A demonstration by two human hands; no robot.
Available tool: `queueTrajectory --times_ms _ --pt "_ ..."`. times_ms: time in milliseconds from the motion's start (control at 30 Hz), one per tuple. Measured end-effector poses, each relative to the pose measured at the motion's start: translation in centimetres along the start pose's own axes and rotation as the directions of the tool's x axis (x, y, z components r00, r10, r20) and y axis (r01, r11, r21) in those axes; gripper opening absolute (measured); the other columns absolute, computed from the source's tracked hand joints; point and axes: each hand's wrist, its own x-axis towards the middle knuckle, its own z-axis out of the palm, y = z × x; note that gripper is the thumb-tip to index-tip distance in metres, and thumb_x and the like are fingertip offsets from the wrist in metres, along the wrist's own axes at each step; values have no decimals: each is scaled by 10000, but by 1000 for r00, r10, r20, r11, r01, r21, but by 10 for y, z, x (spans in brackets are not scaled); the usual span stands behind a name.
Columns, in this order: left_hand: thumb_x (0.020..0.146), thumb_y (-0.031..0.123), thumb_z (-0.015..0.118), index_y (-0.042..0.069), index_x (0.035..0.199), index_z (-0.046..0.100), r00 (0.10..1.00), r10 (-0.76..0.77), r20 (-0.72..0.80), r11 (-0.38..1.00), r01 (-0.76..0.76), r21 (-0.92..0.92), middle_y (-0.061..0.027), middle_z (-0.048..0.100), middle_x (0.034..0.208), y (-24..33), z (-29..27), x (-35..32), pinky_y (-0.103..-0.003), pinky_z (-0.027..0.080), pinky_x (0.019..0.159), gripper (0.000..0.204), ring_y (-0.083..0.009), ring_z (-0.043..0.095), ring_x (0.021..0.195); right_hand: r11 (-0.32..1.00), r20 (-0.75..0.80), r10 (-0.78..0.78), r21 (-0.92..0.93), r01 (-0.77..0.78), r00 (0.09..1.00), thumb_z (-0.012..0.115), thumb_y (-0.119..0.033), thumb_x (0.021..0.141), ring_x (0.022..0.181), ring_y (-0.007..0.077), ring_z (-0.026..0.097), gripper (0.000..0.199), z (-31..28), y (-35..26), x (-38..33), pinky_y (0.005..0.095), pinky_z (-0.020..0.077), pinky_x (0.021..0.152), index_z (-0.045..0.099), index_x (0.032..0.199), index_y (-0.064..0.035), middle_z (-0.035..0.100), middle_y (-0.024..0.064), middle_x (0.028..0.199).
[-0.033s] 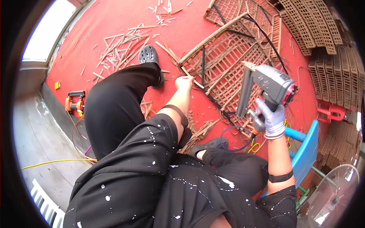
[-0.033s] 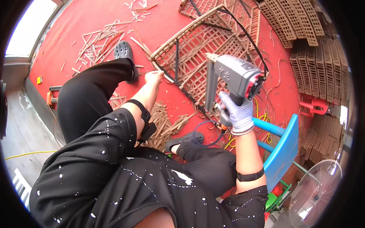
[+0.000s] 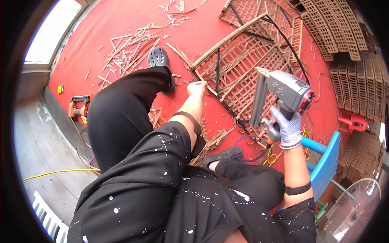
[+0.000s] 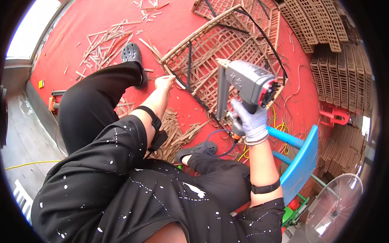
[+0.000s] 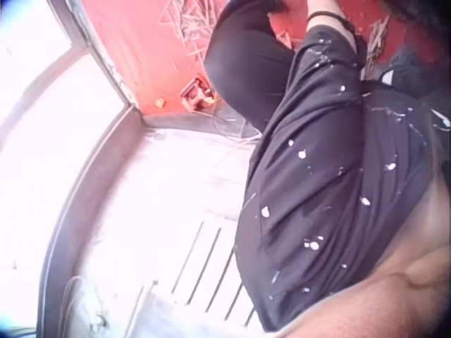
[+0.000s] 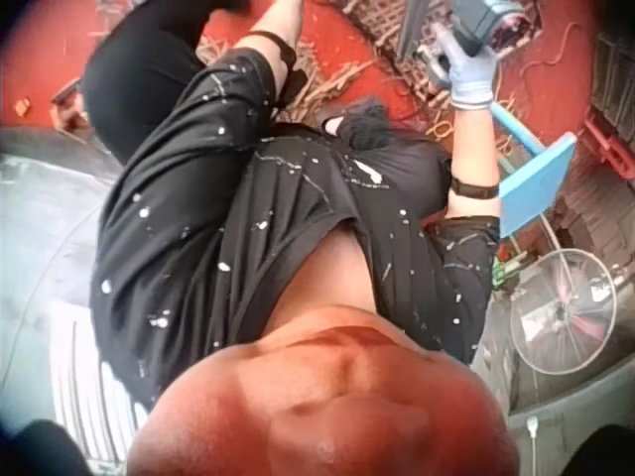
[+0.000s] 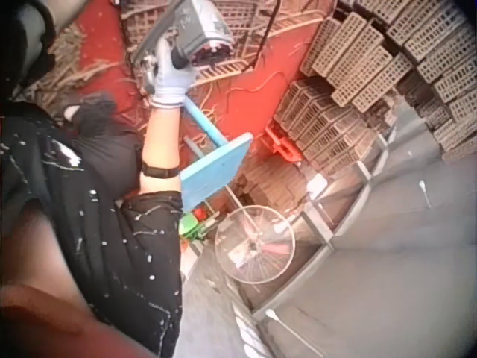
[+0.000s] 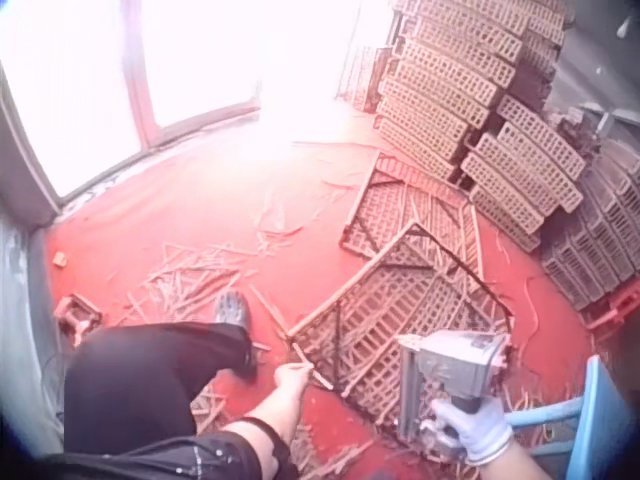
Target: Weaving bamboo strips onto a chair frame and securing them using a nail gun and manual cutting tools.
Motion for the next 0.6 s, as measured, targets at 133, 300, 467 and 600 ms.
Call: queueTrajectory --times_ms 133,300,467,600 --pt "778 133 708 33 888 742 978 -187 92 963 201 -182 -58 691 735 -8 5 11 -247 507 536 153 -115 622 600 991 71 134 -37 -131 989 749 -91 793 544 111 562 220 28 40 41 260 457 506 586 917 -13 584 27 649" --pt "850 166 690 76 978 712 932 -342 124 921 358 -153 -4 691 892 -26 -3 42 -245 510 608 158 -106 641 763 967 169 242 -129 -221 956 760 -129 791 539 103 551 201 54 91 84 255 451 502 604 844 -15 583 27 633" --pt "865 180 686 75 976 706 925 -332 187 917 363 -167 1 686 888 -29 6 53 -231 524 619 154 -89 633 748 942 214 293 -234 -242 932 770 -147 784 529 99 549 226 60 134 111 255 450 500 608 867 -13 587 24 633" --pt "872 151 675 52 978 698 922 -333 196 904 371 -212 -10 681 874 -36 8 63 -217 549 621 146 -81 630 737 933 205 344 -189 -307 916 772 -151 780 523 99 550 233 77 146 116 253 452 499 607 876 -16 590 21 635"
